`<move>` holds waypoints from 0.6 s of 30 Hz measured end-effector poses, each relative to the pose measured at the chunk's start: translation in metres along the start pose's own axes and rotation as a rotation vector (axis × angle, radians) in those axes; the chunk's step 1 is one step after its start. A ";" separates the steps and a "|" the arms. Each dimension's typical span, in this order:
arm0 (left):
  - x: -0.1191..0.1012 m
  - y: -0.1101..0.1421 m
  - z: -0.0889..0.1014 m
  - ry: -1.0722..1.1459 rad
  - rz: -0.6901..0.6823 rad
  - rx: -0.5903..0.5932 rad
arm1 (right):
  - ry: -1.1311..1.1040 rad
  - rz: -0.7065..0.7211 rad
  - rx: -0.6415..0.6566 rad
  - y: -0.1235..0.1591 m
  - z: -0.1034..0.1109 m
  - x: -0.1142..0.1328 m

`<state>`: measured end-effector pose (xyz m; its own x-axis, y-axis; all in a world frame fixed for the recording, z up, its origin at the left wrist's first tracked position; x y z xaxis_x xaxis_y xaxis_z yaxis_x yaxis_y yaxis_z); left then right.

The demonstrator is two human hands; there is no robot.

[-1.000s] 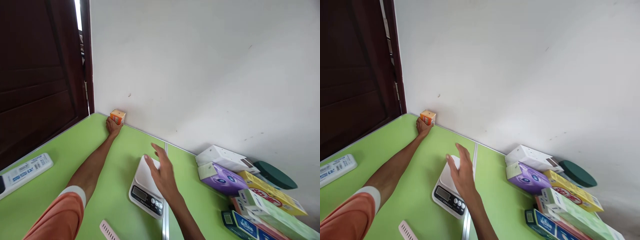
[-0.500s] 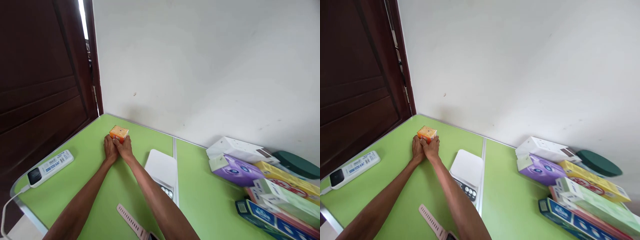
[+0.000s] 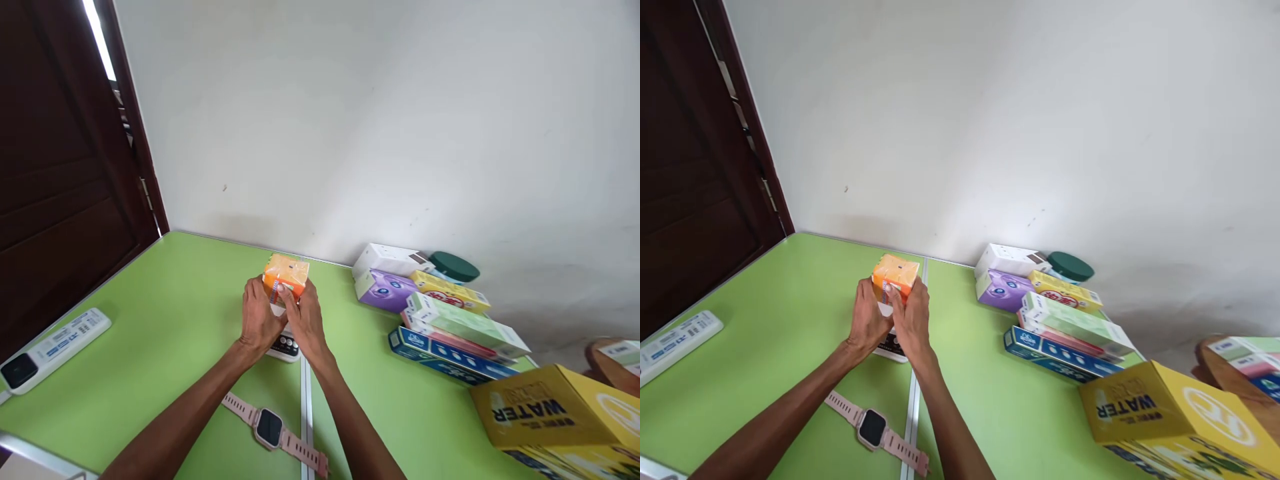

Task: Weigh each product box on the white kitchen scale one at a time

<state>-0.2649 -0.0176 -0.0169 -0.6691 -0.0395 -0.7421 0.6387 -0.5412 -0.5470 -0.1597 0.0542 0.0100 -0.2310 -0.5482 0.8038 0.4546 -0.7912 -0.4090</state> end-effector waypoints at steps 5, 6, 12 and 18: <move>0.006 0.019 -0.023 0.048 -0.014 0.046 | 0.007 -0.022 0.041 0.007 0.015 -0.024; 0.009 0.020 -0.025 0.050 -0.016 0.055 | 0.004 -0.020 0.049 0.008 0.014 -0.027; 0.023 0.017 -0.023 0.029 0.020 0.079 | -0.028 -0.015 0.074 0.008 0.002 -0.036; 0.028 0.016 -0.020 0.040 0.024 0.091 | -0.040 -0.049 0.079 0.009 -0.004 -0.037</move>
<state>-0.2654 -0.0106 -0.0540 -0.6373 -0.0208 -0.7703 0.6159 -0.6145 -0.4930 -0.1501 0.0664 -0.0251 -0.2212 -0.4966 0.8393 0.5107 -0.7922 -0.3342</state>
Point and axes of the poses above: each hand's wrist, its own y-axis away from the middle knuckle, its own z-axis out of the back of the hand, x = y × z, the point moved 5 cm from there along -y, towards the middle knuckle, and after that the axes turned 3 degrees about y, right-handed, at the moved point
